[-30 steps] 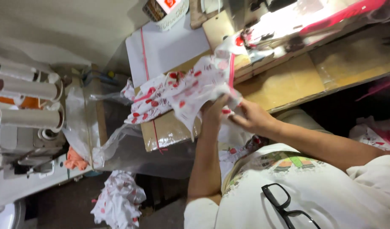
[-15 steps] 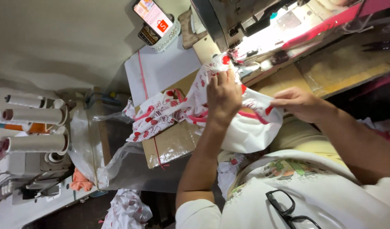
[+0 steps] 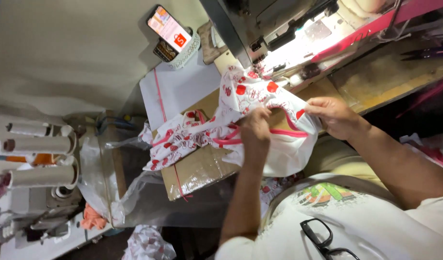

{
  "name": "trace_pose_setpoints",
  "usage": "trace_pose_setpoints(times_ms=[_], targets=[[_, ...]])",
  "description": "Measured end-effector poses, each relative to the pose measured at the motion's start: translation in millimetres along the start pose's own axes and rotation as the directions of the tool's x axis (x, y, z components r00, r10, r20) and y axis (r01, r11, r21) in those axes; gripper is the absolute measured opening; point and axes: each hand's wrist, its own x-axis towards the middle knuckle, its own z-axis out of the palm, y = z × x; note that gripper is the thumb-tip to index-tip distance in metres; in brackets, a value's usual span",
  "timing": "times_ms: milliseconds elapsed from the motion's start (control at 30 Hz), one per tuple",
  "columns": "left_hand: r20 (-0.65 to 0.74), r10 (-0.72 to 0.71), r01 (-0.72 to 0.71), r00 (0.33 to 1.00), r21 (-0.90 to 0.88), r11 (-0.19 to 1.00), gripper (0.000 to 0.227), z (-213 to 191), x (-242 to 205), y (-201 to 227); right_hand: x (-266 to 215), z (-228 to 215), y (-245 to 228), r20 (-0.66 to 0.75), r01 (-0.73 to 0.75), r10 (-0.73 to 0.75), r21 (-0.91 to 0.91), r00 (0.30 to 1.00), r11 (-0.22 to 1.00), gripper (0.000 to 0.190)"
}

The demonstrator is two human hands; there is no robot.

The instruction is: Sorting and stacking fabric garments with elastic trim at a sewing workstation.

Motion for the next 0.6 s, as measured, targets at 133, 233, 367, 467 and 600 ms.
trace_pose_setpoints(times_ms=[133,233,367,467,600], targets=[[0.539,-0.386,0.654,0.749,-0.696,0.296,0.046,19.9,-29.1,-4.0,-14.2,7.8,-3.6,-0.008,-0.074,0.075,0.043,0.997,0.996,0.013],[0.339,-0.337,0.477,0.878,-0.572,0.667,0.062,0.9,-0.2,13.3,-14.3,-4.0,17.9,-0.007,-0.104,0.104,0.038,0.995,0.994,0.010],[0.045,0.117,-0.125,0.992,0.419,0.899,0.044,15.3,39.0,5.8,-22.8,15.8,17.3,0.012,-0.105,0.105,-0.019,0.994,0.994,0.012],[0.105,-0.019,-0.031,0.994,0.452,0.891,0.044,-9.4,82.1,-2.1,-10.1,11.7,38.2,0.059,-0.033,0.035,-0.045,0.998,0.998,0.010],[0.162,-0.204,0.080,0.966,0.561,0.824,0.041,22.8,100.7,-74.2,10.5,18.8,41.4,0.064,0.013,-0.008,-0.080,0.998,0.997,0.015]])
